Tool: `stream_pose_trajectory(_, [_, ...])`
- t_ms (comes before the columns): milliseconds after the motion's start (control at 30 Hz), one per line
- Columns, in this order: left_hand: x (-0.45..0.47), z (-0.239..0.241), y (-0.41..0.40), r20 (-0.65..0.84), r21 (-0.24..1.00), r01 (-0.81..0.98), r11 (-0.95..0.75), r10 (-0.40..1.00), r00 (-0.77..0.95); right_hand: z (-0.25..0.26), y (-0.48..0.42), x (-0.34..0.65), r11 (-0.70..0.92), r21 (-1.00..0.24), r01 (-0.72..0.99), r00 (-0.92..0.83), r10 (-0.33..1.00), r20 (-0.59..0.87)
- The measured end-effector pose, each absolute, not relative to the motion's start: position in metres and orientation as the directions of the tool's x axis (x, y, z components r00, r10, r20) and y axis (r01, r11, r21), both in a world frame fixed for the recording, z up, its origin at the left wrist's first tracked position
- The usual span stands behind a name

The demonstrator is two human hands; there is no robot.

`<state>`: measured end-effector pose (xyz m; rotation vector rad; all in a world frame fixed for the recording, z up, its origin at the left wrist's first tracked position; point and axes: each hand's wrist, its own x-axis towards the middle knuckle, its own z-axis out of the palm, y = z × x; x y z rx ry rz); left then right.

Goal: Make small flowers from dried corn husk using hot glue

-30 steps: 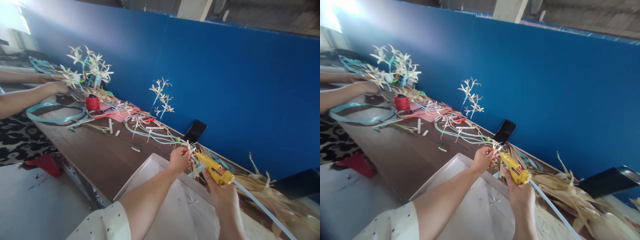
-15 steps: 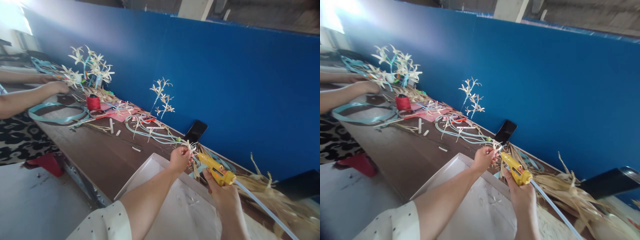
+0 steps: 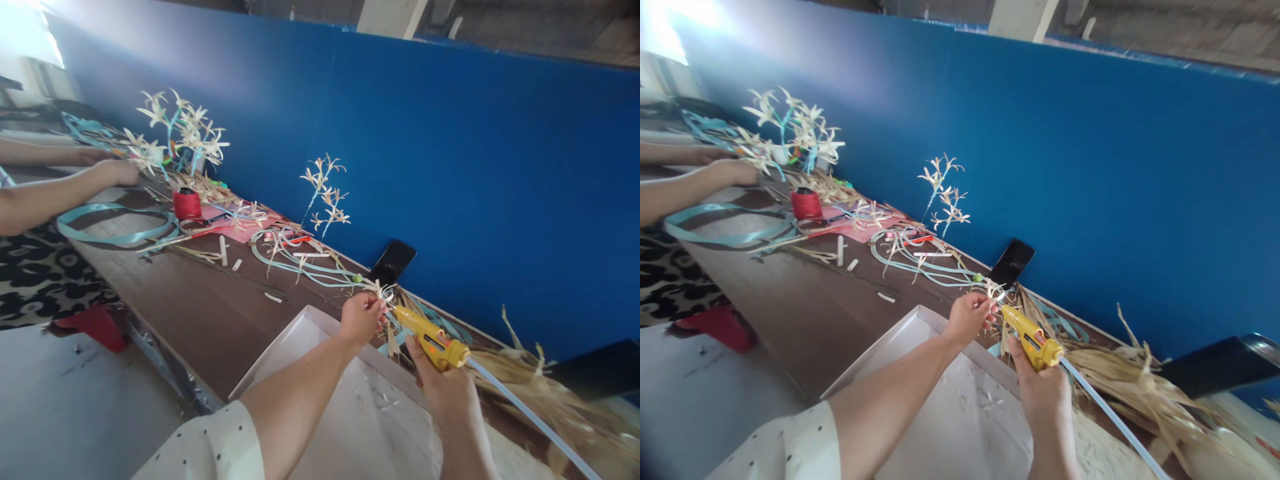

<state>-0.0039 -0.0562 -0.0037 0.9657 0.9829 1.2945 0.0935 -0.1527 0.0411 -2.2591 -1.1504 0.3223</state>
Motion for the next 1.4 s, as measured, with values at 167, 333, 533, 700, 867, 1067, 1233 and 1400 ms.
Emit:
stream_pose_trajectory(167, [-0.004, -0.003, -0.057, -0.025, 0.954, -0.297, 0.033, 0.999, 0.031, 0.040, -0.151, 0.096, -0.472, -0.603, 0.643, 0.604, 0.797, 0.020])
stream_pose_trajectory(333, [-0.006, 0.002, -0.061, -0.037, 0.956, -0.291, 0.042, 0.999, 0.023, 0.037, -0.150, 0.098, -0.466, -0.586, 0.663, 0.595, 0.803, 0.035])
stream_pose_trajectory(533, [-0.006, 0.002, -0.060, -0.030, 0.952, -0.303, 0.037, 0.999, 0.027, 0.034, -0.146, 0.104, -0.476, -0.560, 0.678, 0.583, 0.812, 0.015])
stream_pose_trajectory(700, [-0.005, 0.002, -0.059, -0.036, 0.953, -0.301, 0.044, 0.999, 0.033, 0.035, -0.144, 0.109, -0.476, -0.557, 0.681, 0.554, 0.832, -0.033])
stream_pose_trajectory(867, [-0.005, 0.000, -0.059, -0.027, 0.948, -0.316, 0.037, 0.999, 0.036, 0.035, -0.143, 0.111, -0.459, -0.536, 0.709, 0.539, 0.842, -0.008])
stream_pose_trajectory(1067, [-0.005, -0.002, -0.058, -0.018, 0.950, -0.312, 0.028, 0.999, 0.035, 0.033, -0.142, 0.114, -0.472, -0.528, 0.706, 0.557, 0.830, 0.003])
stream_pose_trajectory(1233, [-0.005, -0.002, -0.058, -0.023, 0.951, -0.308, 0.034, 0.999, 0.038, 0.029, -0.141, 0.116, -0.482, -0.526, 0.701, 0.563, 0.827, -0.008])
stream_pose_trajectory(1400, [-0.005, -0.001, -0.058, -0.026, 0.952, -0.303, 0.036, 0.999, 0.037, 0.028, -0.141, 0.116, -0.479, -0.524, 0.705, 0.557, 0.831, -0.010])
